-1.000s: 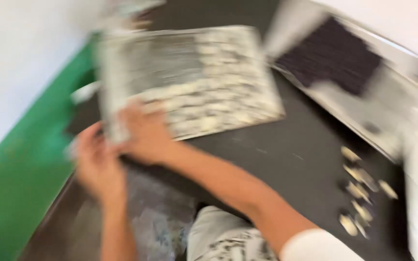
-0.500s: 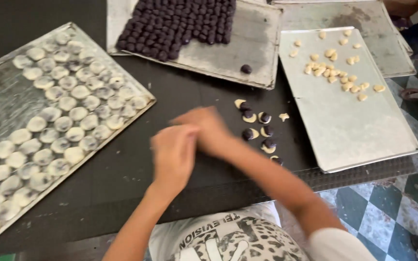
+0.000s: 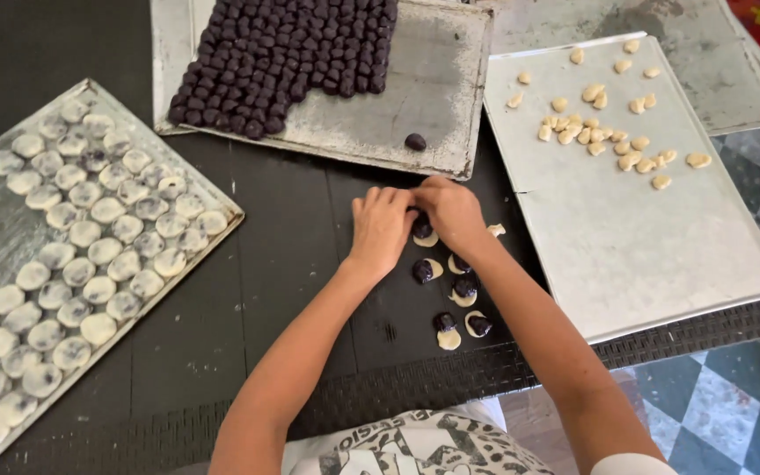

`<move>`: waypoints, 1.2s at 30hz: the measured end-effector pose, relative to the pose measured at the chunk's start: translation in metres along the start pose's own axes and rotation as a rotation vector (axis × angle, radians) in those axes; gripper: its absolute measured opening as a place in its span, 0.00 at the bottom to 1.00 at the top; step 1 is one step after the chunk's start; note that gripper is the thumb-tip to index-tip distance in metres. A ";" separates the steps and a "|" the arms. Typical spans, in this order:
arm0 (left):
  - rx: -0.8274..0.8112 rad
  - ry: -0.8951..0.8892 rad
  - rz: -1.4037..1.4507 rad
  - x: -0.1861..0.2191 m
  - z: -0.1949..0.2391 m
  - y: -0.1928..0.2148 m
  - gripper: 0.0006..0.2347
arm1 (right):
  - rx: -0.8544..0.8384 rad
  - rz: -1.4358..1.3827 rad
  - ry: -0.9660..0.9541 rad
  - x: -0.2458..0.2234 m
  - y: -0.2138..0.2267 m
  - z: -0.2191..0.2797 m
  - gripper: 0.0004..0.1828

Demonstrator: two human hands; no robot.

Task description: The person assembles small confections by hand, placing dark round centers onto light-colored dough pieces on a table. They then arrange the assembled items onto a metal tray and later handle additional light-colored dough pieces.

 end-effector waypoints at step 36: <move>-0.217 0.747 1.300 -0.016 0.074 0.061 0.16 | 0.348 -0.441 0.515 -0.135 0.082 0.055 0.10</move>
Point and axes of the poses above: each hand's wrist, its own z-axis away from the middle knuckle, its own y-axis out of the back of the hand, x = y × z, the point moved 7 cm from there along -z, towards the middle knuckle, and after that the axes turned 6 degrees about -x, right-handed, at the moved point
